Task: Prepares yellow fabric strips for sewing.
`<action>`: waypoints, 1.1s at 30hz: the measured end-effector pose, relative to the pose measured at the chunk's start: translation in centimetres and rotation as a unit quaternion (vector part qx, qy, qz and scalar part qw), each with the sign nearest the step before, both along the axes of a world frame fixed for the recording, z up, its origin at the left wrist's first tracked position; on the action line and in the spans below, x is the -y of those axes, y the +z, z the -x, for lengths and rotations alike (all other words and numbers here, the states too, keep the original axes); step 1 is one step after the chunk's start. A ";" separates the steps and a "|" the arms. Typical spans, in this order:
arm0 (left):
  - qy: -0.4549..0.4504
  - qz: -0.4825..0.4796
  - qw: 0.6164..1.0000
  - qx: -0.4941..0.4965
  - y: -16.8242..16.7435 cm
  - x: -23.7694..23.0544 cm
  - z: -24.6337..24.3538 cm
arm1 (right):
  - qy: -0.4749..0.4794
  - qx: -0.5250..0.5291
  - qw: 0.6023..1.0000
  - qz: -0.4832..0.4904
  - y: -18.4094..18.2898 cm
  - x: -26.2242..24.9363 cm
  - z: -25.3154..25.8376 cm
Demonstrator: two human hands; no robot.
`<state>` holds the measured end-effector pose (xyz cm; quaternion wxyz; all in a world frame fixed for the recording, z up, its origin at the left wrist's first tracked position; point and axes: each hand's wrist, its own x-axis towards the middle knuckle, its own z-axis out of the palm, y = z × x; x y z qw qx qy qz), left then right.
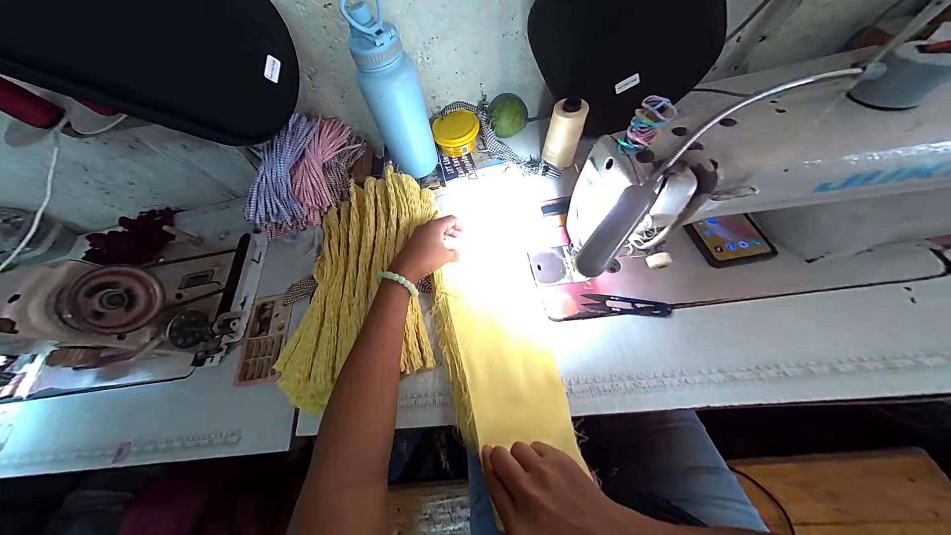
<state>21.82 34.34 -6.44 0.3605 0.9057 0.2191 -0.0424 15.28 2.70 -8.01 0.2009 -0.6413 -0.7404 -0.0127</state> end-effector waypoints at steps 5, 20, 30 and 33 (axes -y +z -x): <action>0.004 -0.165 0.983 -0.082 -0.8 1.1 0.4 | 0.018 -0.092 0.992 0.083 -3.6 -0.7 -0.4; 0.063 -0.119 0.989 -0.058 4.1 4.6 2.7 | -0.159 -0.450 0.879 -0.010 -4.7 -2.8 -3.6; 0.063 -0.300 0.932 0.195 0.5 12.2 9.4 | -0.186 -0.562 0.805 0.027 -3.4 -4.5 -4.9; 0.079 -0.236 0.929 0.274 -2.4 15.1 11.6 | -0.180 -0.555 0.812 0.004 -3.9 -4.6 -4.9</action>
